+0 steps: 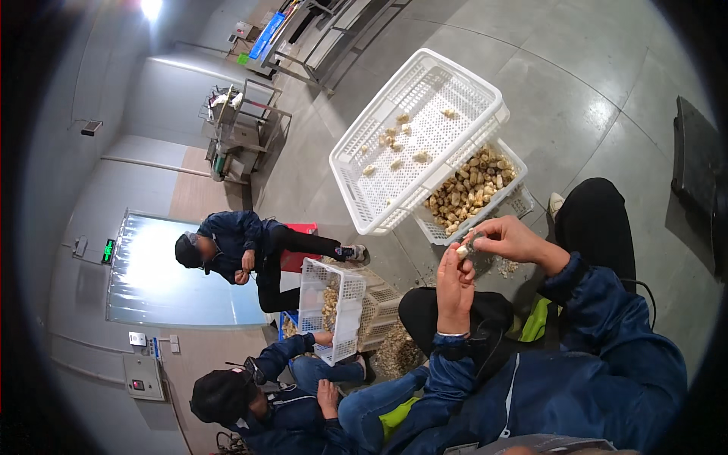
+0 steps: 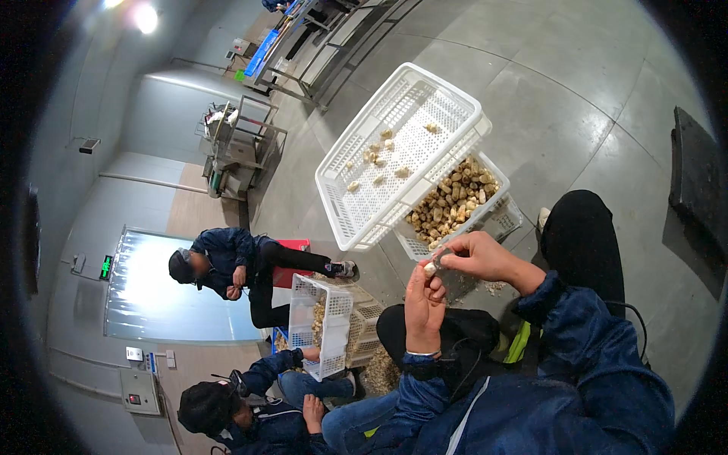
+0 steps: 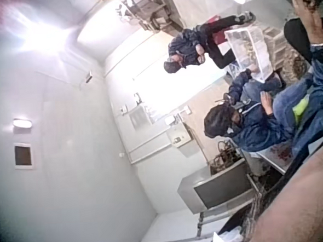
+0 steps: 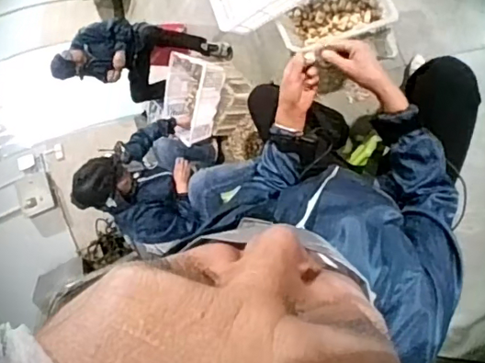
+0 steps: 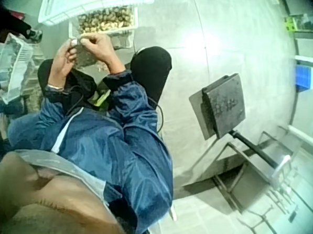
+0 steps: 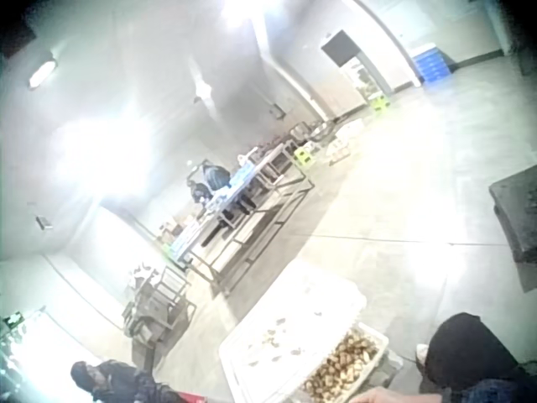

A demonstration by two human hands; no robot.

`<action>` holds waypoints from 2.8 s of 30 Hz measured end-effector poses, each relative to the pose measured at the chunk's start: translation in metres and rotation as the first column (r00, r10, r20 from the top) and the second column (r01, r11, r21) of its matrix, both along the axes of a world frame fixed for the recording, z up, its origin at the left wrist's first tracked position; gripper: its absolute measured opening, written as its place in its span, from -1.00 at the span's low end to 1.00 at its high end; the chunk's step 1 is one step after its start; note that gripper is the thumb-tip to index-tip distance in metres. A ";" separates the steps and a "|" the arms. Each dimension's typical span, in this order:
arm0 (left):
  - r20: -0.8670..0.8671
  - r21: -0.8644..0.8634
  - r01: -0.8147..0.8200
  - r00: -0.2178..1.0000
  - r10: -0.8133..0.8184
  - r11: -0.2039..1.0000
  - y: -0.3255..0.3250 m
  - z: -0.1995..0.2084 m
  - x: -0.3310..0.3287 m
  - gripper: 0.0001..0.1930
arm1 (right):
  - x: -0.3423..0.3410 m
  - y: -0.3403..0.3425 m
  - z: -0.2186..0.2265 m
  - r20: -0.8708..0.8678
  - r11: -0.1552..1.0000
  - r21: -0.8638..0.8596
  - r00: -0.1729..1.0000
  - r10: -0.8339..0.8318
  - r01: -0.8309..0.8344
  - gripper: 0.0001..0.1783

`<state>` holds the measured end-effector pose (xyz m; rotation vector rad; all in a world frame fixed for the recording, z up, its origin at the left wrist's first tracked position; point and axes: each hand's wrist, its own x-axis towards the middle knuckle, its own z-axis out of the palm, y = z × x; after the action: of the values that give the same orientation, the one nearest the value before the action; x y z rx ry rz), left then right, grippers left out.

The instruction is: The person picks up individual mushrooms from a lower container, peels or cleans them by hand, and places the processed mushrooms into a white plastic crate.

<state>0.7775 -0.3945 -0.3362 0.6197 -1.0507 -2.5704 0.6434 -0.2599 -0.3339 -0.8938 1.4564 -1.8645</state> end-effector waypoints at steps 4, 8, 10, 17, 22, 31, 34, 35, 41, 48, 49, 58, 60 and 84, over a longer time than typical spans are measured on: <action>0.044 -0.361 -0.028 0.998 0.047 0.932 0.010 0.015 -0.006 -0.75 | -0.003 0.009 0.018 -0.151 0.996 0.076 0.987 0.060 -0.049 -0.77; 0.017 -0.474 0.004 1.000 0.004 0.880 0.009 0.017 -0.002 -0.71 | -0.005 0.008 0.010 0.046 0.992 0.074 0.994 0.098 -0.101 -0.74; 0.016 -0.548 0.017 1.000 -0.010 0.836 0.007 0.017 -0.001 -0.66 | -0.006 0.009 0.009 -0.130 0.995 0.050 0.988 0.086 -0.081 -0.73; 0.037 -0.600 0.045 0.999 -0.029 0.799 0.008 0.019 0.001 -0.63 | -0.005 0.008 0.008 -0.146 0.998 0.025 0.988 0.054 -0.051 -0.73; 0.043 -0.379 0.015 0.999 0.002 0.925 0.001 0.011 -0.005 -0.70 | -0.002 0.006 0.009 0.022 0.981 0.171 0.995 -0.097 0.092 -0.74; -0.241 -0.020 -0.289 0.931 0.276 0.957 -0.124 0.044 -0.109 -0.65 | 0.008 -0.007 -0.010 -0.258 0.932 0.119 0.917 -0.304 0.343 -0.73; -0.054 -0.057 -0.336 0.941 0.334 0.940 -0.123 0.021 -0.137 -0.62 | 0.009 -0.009 -0.015 -0.264 0.940 0.123 0.923 -0.279 0.319 -0.75; 0.009 -0.173 -0.254 0.966 0.260 0.952 -0.123 -0.009 -0.144 -0.61 | 0.008 -0.010 -0.015 -0.277 0.937 0.118 0.917 -0.287 0.329 -0.75; 0.401 -0.915 0.399 0.914 -0.053 -0.055 -0.096 -0.129 -0.191 -0.78 | 0.006 -0.009 -0.001 -0.259 0.952 0.103 0.931 -0.255 0.290 -0.81; 0.687 -0.699 0.608 0.716 -0.120 -0.375 -0.085 -0.161 -0.232 -0.66 | -0.001 -0.005 0.008 -0.242 0.952 0.078 0.932 -0.269 0.295 -0.80; 0.702 -0.681 0.622 0.704 -0.104 -0.386 -0.086 -0.159 -0.230 -0.66 | -0.001 -0.005 0.008 -0.241 0.953 0.077 0.933 -0.266 0.292 -0.80; 0.238 -0.369 0.232 0.960 -0.150 0.900 -0.074 -0.069 -0.123 -0.76 | -0.005 0.000 0.009 -0.334 0.940 0.174 0.916 -0.223 0.292 -0.82; 0.130 -0.212 0.166 0.982 -0.140 0.963 -0.062 -0.045 -0.094 -0.74 | -0.005 -0.002 0.005 -0.321 0.923 0.087 0.888 -0.330 0.375 -0.83; 0.050 -0.385 -0.008 0.998 0.029 0.923 0.011 0.027 -0.005 -0.91 | -0.003 0.006 -0.003 0.107 0.980 0.190 0.994 0.034 -0.054 -0.73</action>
<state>0.7727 -0.3836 -0.3088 0.5926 -1.5084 -2.2449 0.6400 -0.2541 -0.3367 -0.7208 1.5105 -1.6786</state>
